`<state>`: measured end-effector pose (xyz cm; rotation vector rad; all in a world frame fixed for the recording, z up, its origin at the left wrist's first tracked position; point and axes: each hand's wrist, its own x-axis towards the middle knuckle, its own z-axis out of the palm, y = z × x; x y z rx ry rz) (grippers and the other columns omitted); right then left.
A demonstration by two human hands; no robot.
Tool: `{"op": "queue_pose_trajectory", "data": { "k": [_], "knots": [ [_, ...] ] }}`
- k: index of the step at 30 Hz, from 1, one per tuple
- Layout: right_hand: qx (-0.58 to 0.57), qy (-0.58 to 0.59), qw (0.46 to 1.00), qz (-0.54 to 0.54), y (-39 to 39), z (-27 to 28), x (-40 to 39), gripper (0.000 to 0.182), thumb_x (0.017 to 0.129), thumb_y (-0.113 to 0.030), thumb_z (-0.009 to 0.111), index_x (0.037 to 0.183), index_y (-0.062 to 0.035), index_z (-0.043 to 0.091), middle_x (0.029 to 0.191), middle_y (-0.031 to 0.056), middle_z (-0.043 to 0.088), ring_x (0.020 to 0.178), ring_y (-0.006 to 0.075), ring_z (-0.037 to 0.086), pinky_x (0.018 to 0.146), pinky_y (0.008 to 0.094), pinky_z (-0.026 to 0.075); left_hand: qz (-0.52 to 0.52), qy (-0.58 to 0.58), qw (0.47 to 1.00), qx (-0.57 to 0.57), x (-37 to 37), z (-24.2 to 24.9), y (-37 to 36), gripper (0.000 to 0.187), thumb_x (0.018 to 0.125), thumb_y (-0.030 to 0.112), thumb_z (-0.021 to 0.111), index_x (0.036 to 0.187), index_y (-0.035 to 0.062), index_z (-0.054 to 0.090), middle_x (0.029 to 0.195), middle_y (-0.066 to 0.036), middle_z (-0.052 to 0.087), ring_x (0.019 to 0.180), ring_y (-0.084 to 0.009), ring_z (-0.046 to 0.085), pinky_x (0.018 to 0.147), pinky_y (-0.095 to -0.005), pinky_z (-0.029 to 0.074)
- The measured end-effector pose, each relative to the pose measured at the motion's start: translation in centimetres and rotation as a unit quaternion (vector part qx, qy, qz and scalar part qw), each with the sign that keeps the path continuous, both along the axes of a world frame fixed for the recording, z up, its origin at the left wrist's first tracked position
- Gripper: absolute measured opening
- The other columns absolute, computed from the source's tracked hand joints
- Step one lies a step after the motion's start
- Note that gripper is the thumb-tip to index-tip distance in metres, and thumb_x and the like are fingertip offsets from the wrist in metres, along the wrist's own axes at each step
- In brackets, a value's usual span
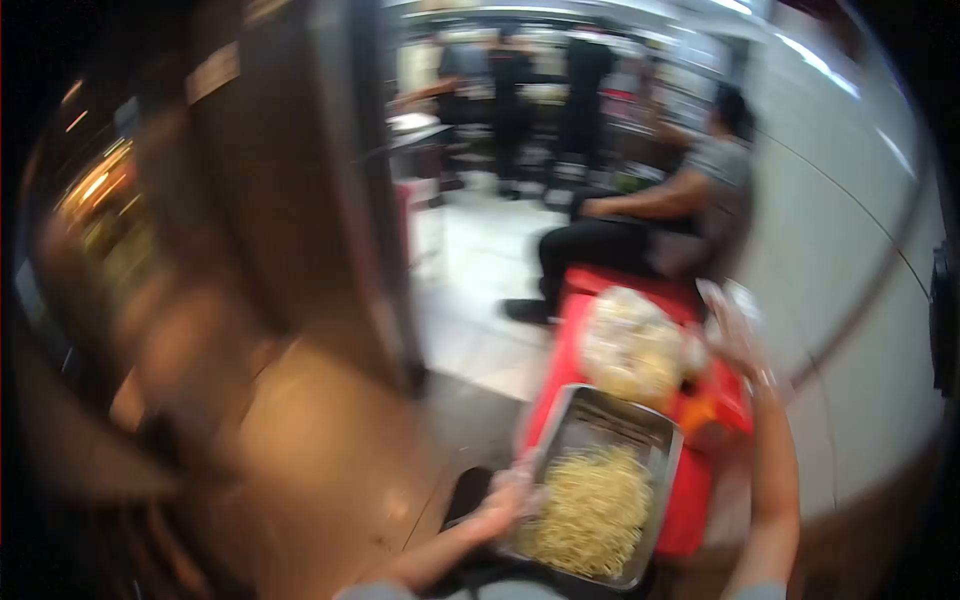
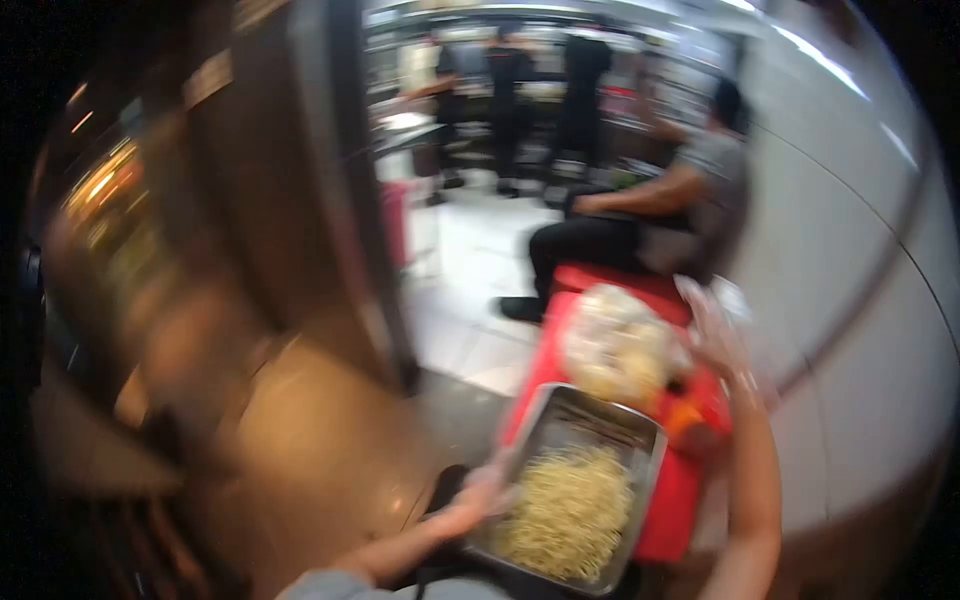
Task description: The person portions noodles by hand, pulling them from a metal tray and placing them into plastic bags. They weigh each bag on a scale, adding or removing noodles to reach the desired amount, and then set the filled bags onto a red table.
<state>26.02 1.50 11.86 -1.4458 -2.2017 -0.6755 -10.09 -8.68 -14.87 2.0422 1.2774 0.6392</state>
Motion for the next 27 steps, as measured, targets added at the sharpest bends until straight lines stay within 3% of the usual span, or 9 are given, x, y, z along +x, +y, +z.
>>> {"op": "queue_pose_trajectory", "data": {
  "k": [2,4,5,7,8,10,14,23,27],
  "knots": [
    [-0.12,0.104,0.987,0.037,-0.9,-3.3,-5.1,0.048,0.085,-0.021,0.063,0.127,-0.0047,0.05,0.122,0.0208,0.051,0.11,0.034,0.052,0.096,0.0437,0.043,0.045,0.035,0.995,0.081,1.1,-3.2,0.1,0.067,0.08,0.017,0.057,0.141,0.0019,0.033,0.063,-0.016,0.057,0.057,-0.0343,0.061,0.053,-0.046,0.051],
    [-0.21,0.146,0.966,0.03,-0.3,-5.8,-8.5,0.045,0.084,-0.021,0.063,0.125,-0.0045,0.051,0.12,0.0205,0.052,0.109,0.0341,0.052,0.095,0.0441,0.043,0.083,-0.036,0.983,0.161,0.9,-1.1,-0.5,0.063,0.083,0.011,0.046,0.142,-0.003,0.03,0.079,-0.018,0.062,0.061,-0.0322,0.063,0.048,-0.0434,0.048],
    [-0.243,0.148,0.958,0.017,0.3,-7.0,-9.8,0.044,0.084,-0.021,0.063,0.123,-0.0044,0.051,0.119,0.0204,0.053,0.108,0.0342,0.053,0.094,0.0442,0.043,0.064,-0.012,0.994,0.091,0.7,-1.0,-0.8,0.066,0.082,0.01,0.048,0.144,0.0,0.028,0.095,-0.021,0.062,0.074,-0.0355,0.064,0.057,-0.0466,0.049],
    [-0.282,0.133,0.95,-0.003,1.2,-8.9,-11.9,0.042,0.084,-0.021,0.062,0.121,-0.0042,0.052,0.116,0.0202,0.054,0.106,0.0343,0.053,0.093,0.0446,0.043,0.095,-0.037,0.991,0.086,2.1,-4.4,0.5,0.072,0.079,0.007,0.048,0.147,0.0043,0.023,0.108,-0.028,0.06,0.097,-0.0422,0.061,0.085,-0.0501,0.046],
    [-0.298,0.125,0.946,-0.013,1.5,-9.6,-12.2,0.041,0.084,-0.021,0.062,0.119,-0.0041,0.053,0.115,0.0201,0.054,0.106,0.0344,0.054,0.093,0.0447,0.043,0.087,-0.023,0.995,0.036,1.4,-3.6,0.1,0.072,0.08,0.007,0.048,0.147,0.004,0.022,0.109,-0.028,0.059,0.099,-0.042,0.06,0.086,-0.0497,0.044],
    [-0.317,0.11,0.941,-0.034,2.2,-11.0,-12.3,0.038,0.083,-0.021,0.062,0.117,-0.0039,0.054,0.113,0.0199,0.055,0.104,0.0345,0.054,0.091,0.0451,0.044,0.049,0.001,0.997,-0.055,0.2,-0.4,0.1,0.071,0.082,0.007,0.047,0.148,0.0035,0.02,0.111,-0.028,0.058,0.103,-0.0415,0.058,0.089,-0.0491,0.042],
    [-0.342,0.105,0.93,-0.081,2.7,-12.7,-10.4,0.034,0.083,-0.022,0.061,0.111,-0.0034,0.056,0.109,0.0194,0.057,0.101,0.0348,0.055,0.089,0.0458,0.044,0.003,0.009,0.997,-0.081,-0.1,0.9,-0.2,0.074,0.083,0.008,0.047,0.149,0.0034,0.014,0.113,-0.029,0.057,0.102,-0.0439,0.057,0.089,-0.0494,0.042],
    [-0.354,0.092,0.916,-0.165,3.7,-14.2,-4.3,0.027,0.081,-0.022,0.06,0.099,-0.0024,0.061,0.099,0.0184,0.062,0.094,0.0354,0.058,0.084,0.0473,0.046,0.013,-0.023,0.992,-0.12,-0.5,1.2,-0.6,0.074,0.081,0.011,0.049,0.148,0.0023,0.018,0.116,-0.029,0.056,0.104,-0.0439,0.056,0.089,-0.0515,0.042],
    [-0.377,0.13,0.902,-0.166,4.3,-16.9,-1.0,0.025,0.081,-0.022,0.059,0.094,-0.002,0.063,0.094,0.0179,0.064,0.091,0.0356,0.06,0.081,0.048,0.046,0.047,-0.055,0.997,-0.027,1.2,-3.5,-0.1,0.067,0.08,0.012,0.049,0.143,0.0009,0.029,0.115,-0.028,0.057,0.104,-0.0438,0.057,0.089,-0.0513,0.043]
  ]
}}
